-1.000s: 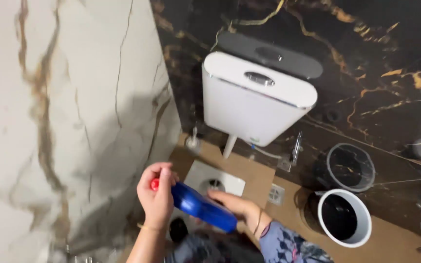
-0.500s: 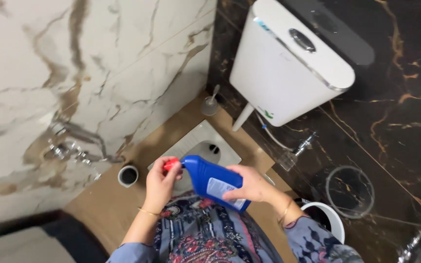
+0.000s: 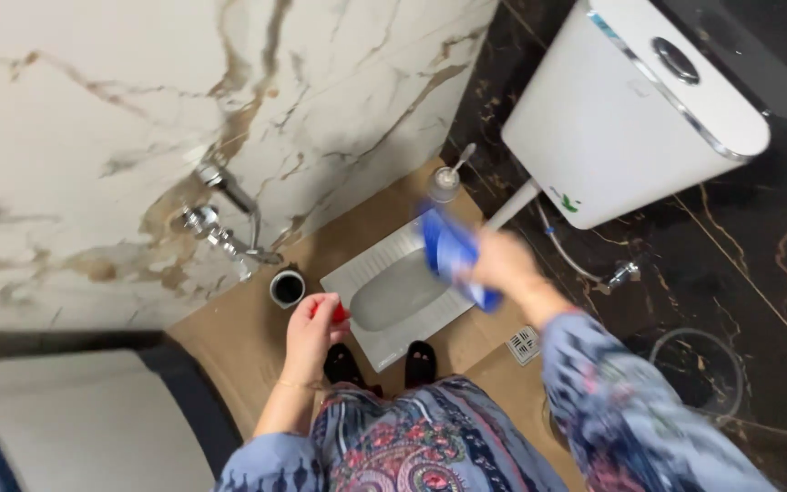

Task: Cleaning a squat toilet using liquid cleaner and a brush.

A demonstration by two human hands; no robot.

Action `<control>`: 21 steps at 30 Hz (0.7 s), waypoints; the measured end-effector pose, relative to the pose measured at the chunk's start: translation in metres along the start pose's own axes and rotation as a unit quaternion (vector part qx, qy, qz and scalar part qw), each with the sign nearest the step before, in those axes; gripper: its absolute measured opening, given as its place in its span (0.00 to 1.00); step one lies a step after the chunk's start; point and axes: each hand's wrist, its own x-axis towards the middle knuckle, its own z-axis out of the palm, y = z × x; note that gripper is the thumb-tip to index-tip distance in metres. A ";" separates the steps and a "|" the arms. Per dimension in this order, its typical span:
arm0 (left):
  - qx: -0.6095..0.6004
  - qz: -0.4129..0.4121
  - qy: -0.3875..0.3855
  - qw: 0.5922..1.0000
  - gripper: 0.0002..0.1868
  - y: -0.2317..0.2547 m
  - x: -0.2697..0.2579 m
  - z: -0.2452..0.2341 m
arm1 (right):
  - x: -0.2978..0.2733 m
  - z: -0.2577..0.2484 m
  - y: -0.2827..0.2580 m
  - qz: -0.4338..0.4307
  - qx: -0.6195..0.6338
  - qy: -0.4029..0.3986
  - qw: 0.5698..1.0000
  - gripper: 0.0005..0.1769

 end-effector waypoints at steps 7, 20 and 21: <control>-0.027 -0.018 0.066 0.997 0.11 0.006 -0.018 -0.080 | 0.016 0.053 -0.063 -0.105 0.293 -0.172 0.935 0.38; -0.093 -0.035 0.124 0.987 0.13 -0.015 -0.052 -0.184 | 0.054 0.118 -0.220 -0.154 0.102 -0.146 0.972 0.42; -0.088 -0.035 0.136 0.986 0.14 -0.014 -0.061 -0.186 | 0.045 0.115 -0.232 -0.193 0.062 -0.101 0.974 0.42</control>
